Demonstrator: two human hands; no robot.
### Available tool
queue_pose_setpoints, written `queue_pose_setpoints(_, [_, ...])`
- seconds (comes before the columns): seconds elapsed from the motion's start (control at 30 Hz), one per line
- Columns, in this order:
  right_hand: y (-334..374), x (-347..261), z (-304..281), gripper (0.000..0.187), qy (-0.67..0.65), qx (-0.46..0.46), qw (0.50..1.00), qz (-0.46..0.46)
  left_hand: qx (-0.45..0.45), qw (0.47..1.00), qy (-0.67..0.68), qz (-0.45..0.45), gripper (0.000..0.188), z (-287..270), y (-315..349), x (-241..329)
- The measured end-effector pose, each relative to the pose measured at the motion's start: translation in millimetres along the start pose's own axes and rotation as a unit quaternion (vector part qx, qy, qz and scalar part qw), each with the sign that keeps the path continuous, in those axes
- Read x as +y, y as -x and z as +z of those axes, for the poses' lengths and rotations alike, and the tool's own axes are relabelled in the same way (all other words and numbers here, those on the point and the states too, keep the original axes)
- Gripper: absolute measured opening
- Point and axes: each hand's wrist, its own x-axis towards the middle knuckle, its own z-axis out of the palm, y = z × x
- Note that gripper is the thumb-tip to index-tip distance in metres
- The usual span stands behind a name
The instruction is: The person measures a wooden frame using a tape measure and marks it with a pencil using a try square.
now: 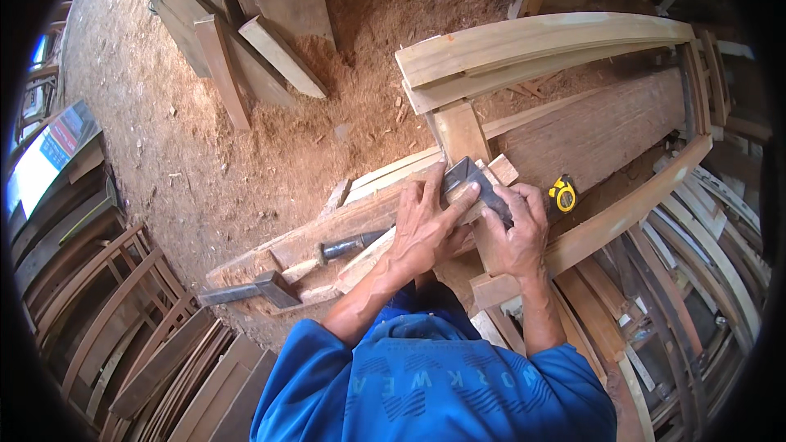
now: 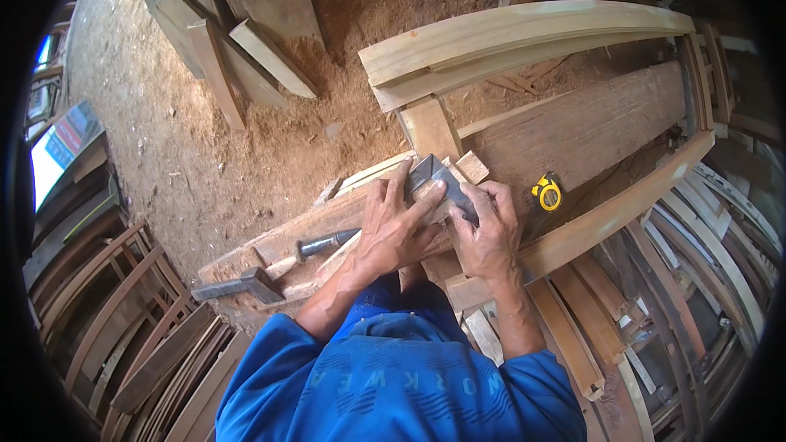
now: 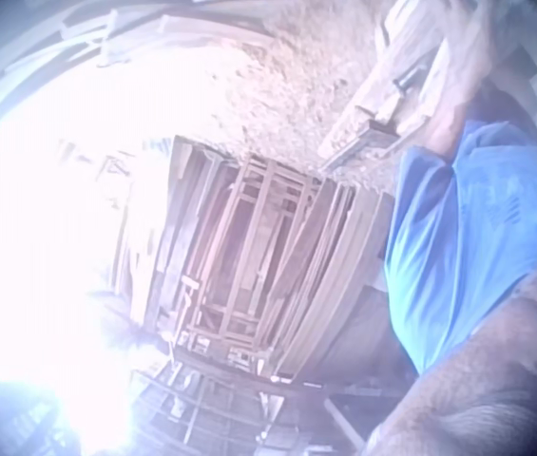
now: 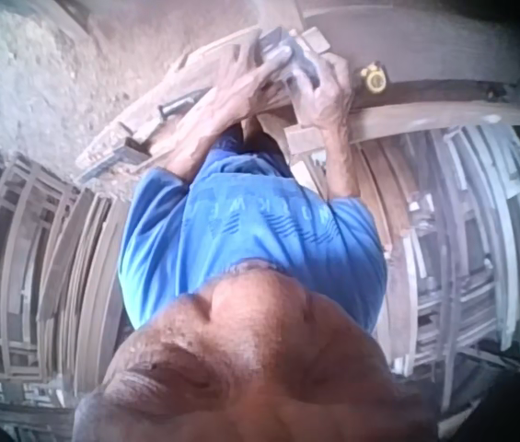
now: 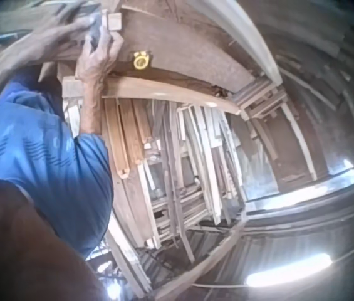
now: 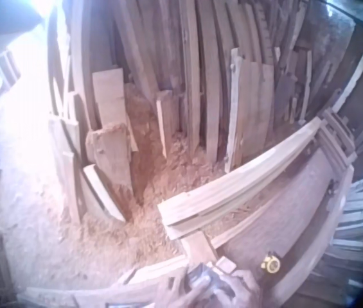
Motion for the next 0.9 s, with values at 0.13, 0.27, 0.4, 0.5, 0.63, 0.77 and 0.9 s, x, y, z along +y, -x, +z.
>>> queue_pose_setpoints(0.13, [-0.7, 5.2, -0.1, 0.040, 0.007, 0.011, 1.000, 0.010, -0.023, 1.000, -0.001, -0.020, 0.073, 0.9, -2.4, 4.5])
queue_pose_setpoints(0.27, [-3.9, 2.9, -2.9, 0.033, 0.012, 0.016, 1.000, 0.006, -0.030, 0.999, 0.006, -0.022, 0.079, 2.7, -2.7, 3.5])
queue_pose_setpoints(0.4, [-5.8, 1.4, -3.9, 0.029, 0.008, 0.013, 1.000, 0.005, -0.035, 0.999, 0.009, -0.019, 0.082, 1.2, -2.6, 3.6])
queue_pose_setpoints(0.5, [-5.8, 2.5, -3.6, 0.028, 0.006, 0.011, 1.000, 0.002, -0.039, 0.999, 0.014, -0.018, 0.084, 0.6, -3.0, 3.1])
queue_pose_setpoints(0.63, [-5.5, 2.3, -3.3, 0.028, 0.001, 0.012, 1.000, 0.007, -0.044, 0.999, 0.019, -0.023, 0.085, -0.8, -3.6, 4.2])
queue_pose_setpoints(0.77, [-6.2, 1.2, -3.5, 0.028, 0.000, 0.012, 1.000, 0.012, -0.021, 1.000, 0.013, -0.011, 0.084, -0.7, -4.3, 4.7])
queue_pose_setpoints(0.9, [-6.9, 1.3, -4.3, 0.027, -0.003, 0.010, 1.000, 0.013, -0.048, 0.998, 0.019, -0.025, 0.084, -1.0, -4.6, 4.9])
